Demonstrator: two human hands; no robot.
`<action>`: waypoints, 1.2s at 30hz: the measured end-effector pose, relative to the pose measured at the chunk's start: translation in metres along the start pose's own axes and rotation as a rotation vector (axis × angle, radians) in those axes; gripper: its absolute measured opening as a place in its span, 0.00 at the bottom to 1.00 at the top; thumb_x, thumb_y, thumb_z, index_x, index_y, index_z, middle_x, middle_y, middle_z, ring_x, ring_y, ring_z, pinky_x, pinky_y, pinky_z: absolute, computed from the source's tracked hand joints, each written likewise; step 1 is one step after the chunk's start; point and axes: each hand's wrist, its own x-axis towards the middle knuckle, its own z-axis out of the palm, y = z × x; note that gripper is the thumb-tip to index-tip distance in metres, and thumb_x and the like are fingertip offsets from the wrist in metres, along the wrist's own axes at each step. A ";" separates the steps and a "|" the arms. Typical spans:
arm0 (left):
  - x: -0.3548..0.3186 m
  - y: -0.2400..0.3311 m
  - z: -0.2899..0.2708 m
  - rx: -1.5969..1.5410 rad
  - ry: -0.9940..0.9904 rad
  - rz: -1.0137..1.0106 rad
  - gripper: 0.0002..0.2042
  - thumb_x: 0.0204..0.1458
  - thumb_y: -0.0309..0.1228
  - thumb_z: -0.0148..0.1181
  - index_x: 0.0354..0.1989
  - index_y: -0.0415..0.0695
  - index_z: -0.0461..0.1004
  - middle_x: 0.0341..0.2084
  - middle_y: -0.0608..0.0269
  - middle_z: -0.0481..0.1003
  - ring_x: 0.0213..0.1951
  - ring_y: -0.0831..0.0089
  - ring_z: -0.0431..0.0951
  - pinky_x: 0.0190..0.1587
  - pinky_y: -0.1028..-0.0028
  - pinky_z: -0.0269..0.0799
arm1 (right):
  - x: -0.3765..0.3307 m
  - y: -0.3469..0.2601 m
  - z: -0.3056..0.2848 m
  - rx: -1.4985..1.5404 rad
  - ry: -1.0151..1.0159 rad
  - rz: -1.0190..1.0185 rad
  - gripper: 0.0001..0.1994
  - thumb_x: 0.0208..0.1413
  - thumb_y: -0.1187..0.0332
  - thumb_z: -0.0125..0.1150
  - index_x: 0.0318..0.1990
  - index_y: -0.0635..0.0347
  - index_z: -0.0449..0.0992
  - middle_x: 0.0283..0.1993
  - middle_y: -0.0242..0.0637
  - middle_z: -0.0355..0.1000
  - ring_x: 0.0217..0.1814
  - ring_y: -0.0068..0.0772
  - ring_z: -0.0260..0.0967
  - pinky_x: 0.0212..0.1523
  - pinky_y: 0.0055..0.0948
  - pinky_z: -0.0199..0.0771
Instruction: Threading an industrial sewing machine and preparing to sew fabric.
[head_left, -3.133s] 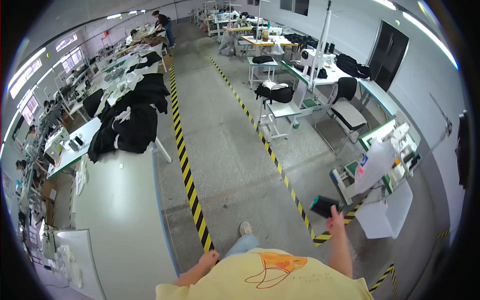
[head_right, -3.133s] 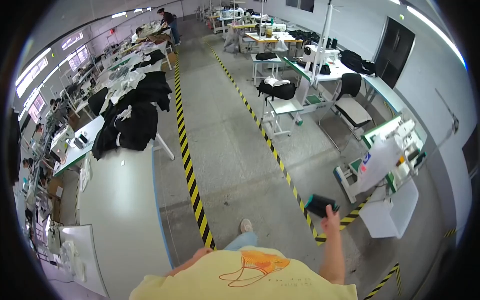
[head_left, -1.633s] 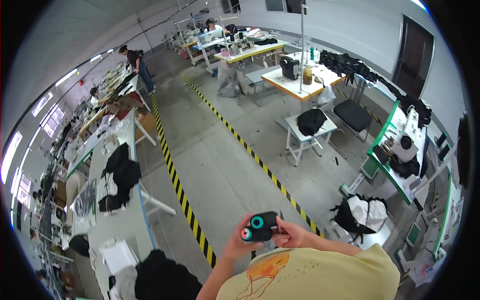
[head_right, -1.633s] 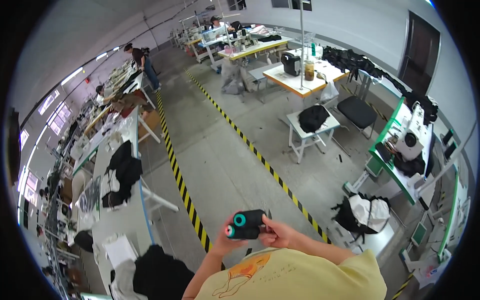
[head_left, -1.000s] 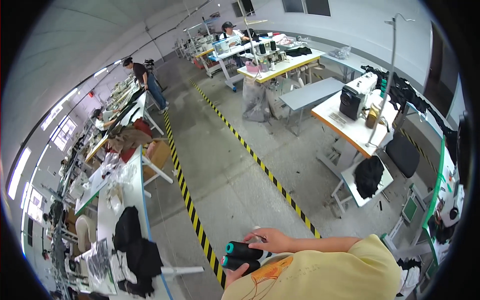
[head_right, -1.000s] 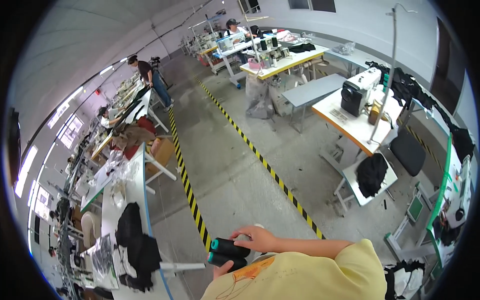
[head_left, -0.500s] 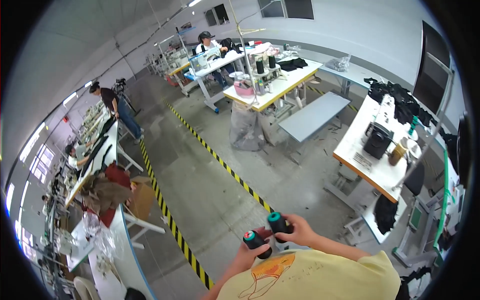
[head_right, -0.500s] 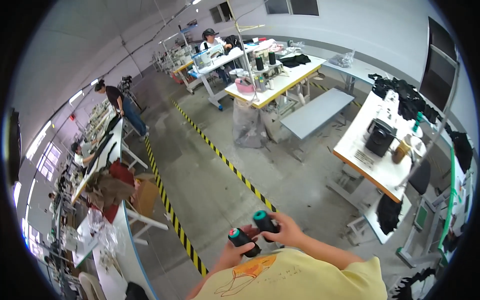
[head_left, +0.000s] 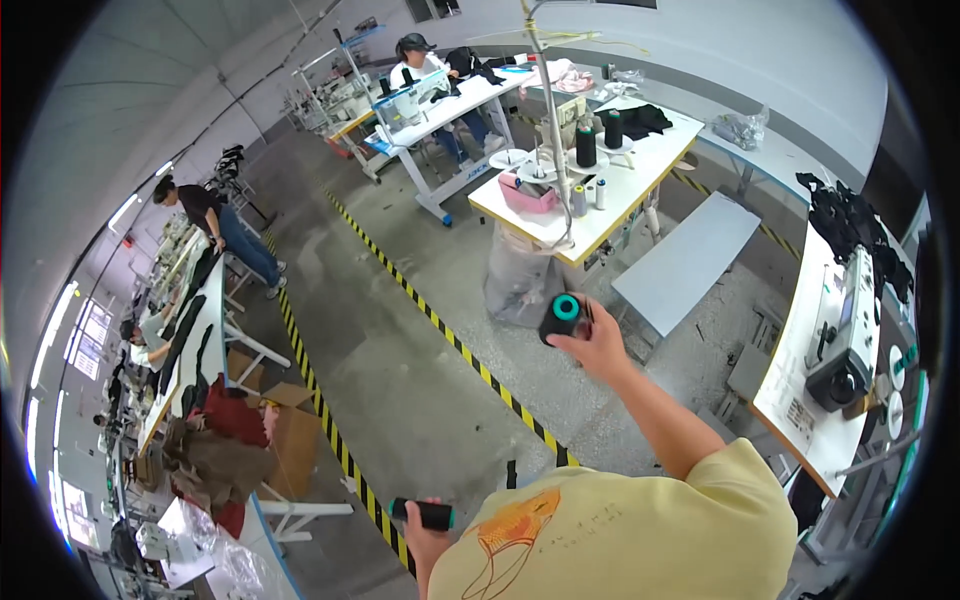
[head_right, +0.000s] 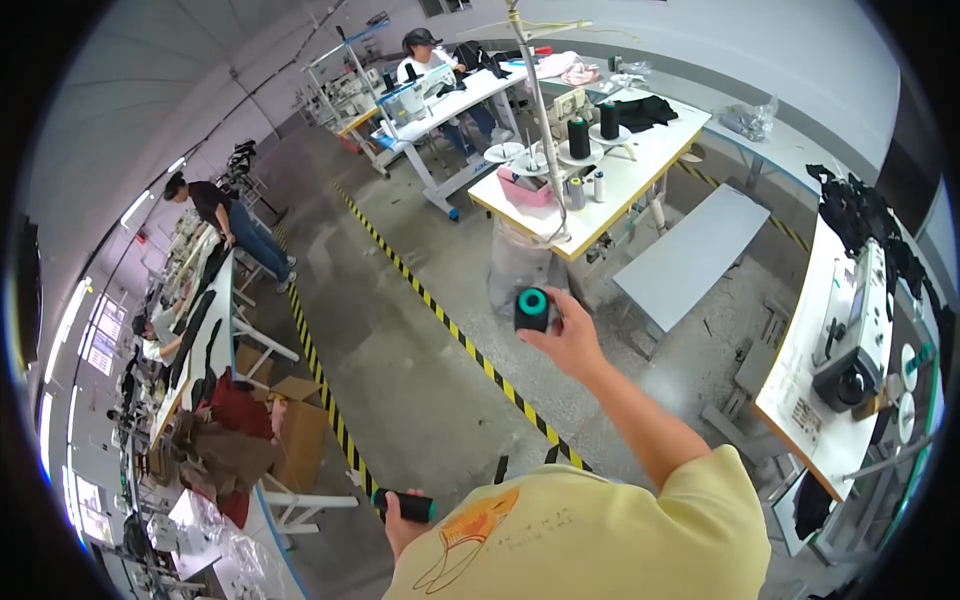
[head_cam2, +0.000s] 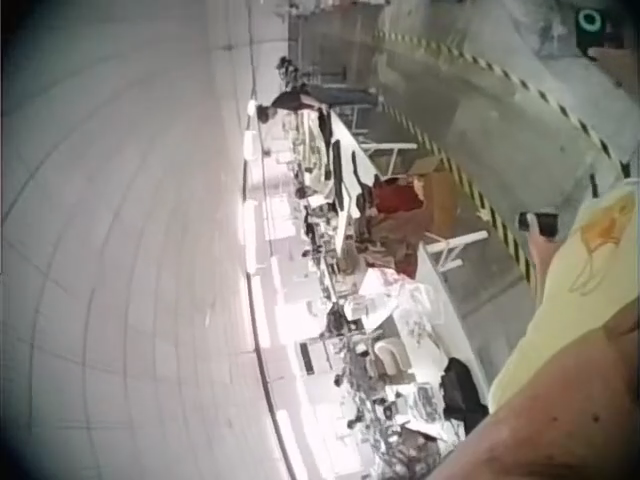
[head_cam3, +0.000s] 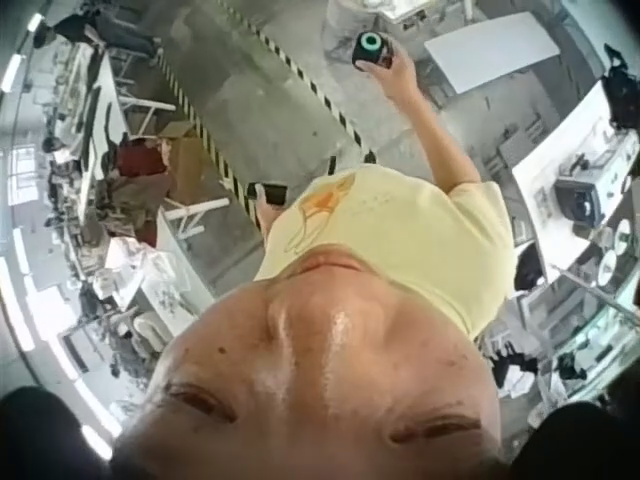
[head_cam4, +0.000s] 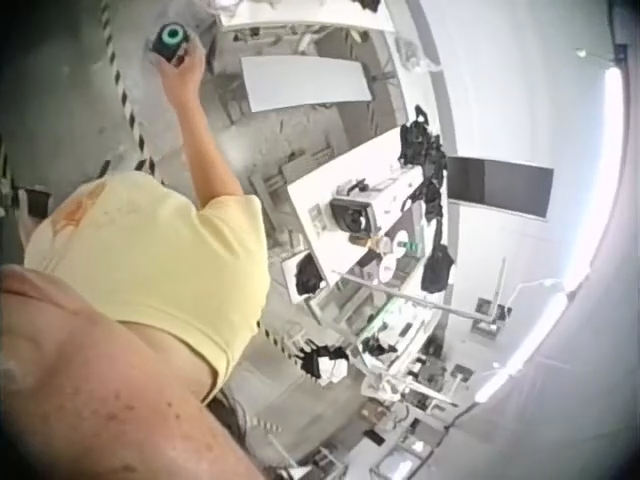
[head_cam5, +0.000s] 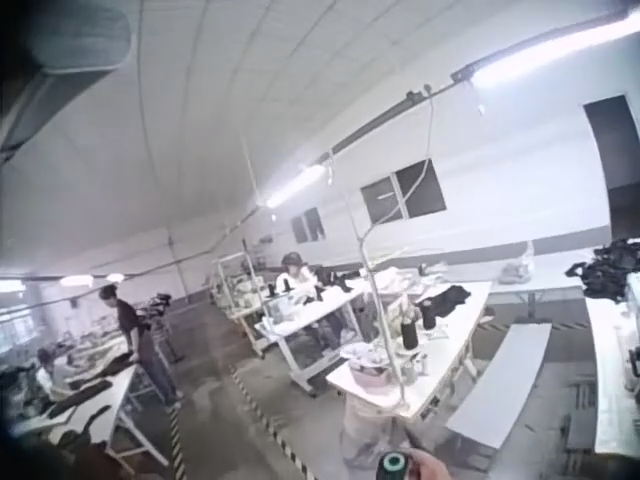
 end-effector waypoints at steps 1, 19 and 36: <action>0.031 0.001 -0.002 -0.035 0.014 -0.031 0.19 0.54 0.44 0.53 0.39 0.38 0.63 0.32 0.58 0.69 0.35 0.67 0.71 0.42 0.68 0.69 | 0.034 0.004 0.012 0.042 0.047 -0.129 0.30 0.36 0.72 0.70 0.51 0.57 0.66 0.38 0.25 0.66 0.28 0.16 0.54 0.29 0.17 0.59; 0.459 0.073 0.423 0.276 -0.721 -0.107 0.16 0.54 0.34 0.55 0.47 0.42 0.60 0.38 0.57 0.70 0.42 0.64 0.71 0.48 0.65 0.67 | 0.437 0.004 0.055 -0.154 0.856 -0.383 0.26 0.41 0.77 0.67 0.51 0.54 0.68 0.31 0.22 0.69 0.19 0.12 0.44 0.18 0.15 0.48; 0.566 -0.001 0.710 0.499 -1.199 -0.393 0.17 0.55 0.36 0.53 0.48 0.41 0.60 0.40 0.57 0.69 0.45 0.64 0.70 0.51 0.67 0.63 | 0.505 0.100 0.058 -0.203 0.923 0.297 0.25 0.41 0.68 0.66 0.48 0.63 0.66 0.42 0.43 0.70 0.44 0.38 0.69 0.46 0.29 0.66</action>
